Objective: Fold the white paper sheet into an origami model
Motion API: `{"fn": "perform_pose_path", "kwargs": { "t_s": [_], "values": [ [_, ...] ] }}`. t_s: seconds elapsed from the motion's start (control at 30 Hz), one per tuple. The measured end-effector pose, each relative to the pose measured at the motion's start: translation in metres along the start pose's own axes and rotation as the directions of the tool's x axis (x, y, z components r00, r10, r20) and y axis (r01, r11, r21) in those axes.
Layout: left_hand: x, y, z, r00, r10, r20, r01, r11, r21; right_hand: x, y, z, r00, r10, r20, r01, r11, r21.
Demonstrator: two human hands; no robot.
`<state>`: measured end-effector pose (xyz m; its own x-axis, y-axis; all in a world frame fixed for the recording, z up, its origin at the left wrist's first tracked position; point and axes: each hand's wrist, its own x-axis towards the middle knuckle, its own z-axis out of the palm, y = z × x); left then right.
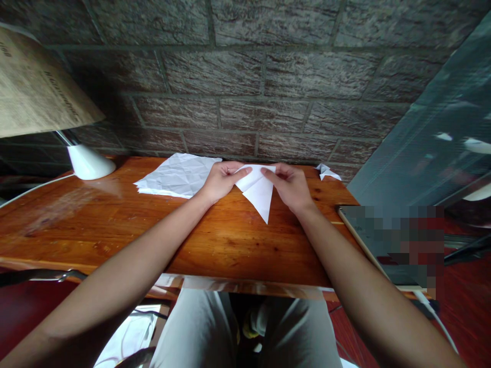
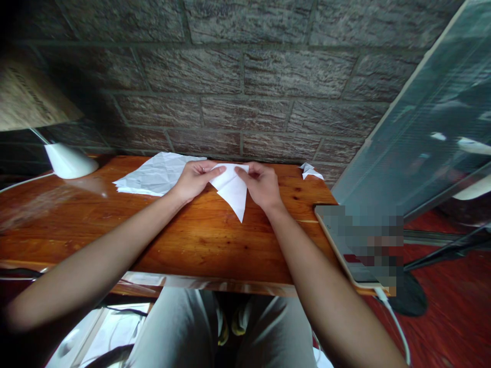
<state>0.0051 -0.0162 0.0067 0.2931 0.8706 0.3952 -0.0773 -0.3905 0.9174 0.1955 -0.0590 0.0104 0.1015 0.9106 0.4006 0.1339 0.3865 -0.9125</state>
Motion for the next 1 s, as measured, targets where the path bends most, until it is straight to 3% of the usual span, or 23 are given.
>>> {"fn": "perform_pose_path", "kwargs": {
  "t_s": [0.23,0.4,0.7,1.0],
  "values": [
    [-0.0010,0.0053,-0.0006,1.000,-0.018,0.018,0.019,1.000,-0.022,-0.0001,0.0017,0.0005,1.000,0.004,0.013,-0.005,1.000,0.024],
    [0.0009,0.0052,-0.0008,0.999,-0.024,-0.028,0.022,0.996,-0.082,-0.0014,-0.0031,0.0014,0.999,0.024,0.024,-0.025,0.998,0.053],
    [0.0044,0.0020,-0.0017,0.990,-0.144,0.006,0.140,0.953,-0.270,-0.0018,-0.0022,0.0035,0.999,0.042,0.026,-0.043,0.999,0.029],
    [0.0009,0.0082,-0.0047,0.996,-0.019,0.085,0.011,0.996,0.093,-0.0013,0.0018,0.0006,0.998,0.051,0.024,-0.051,0.998,0.027]
  ]
}}
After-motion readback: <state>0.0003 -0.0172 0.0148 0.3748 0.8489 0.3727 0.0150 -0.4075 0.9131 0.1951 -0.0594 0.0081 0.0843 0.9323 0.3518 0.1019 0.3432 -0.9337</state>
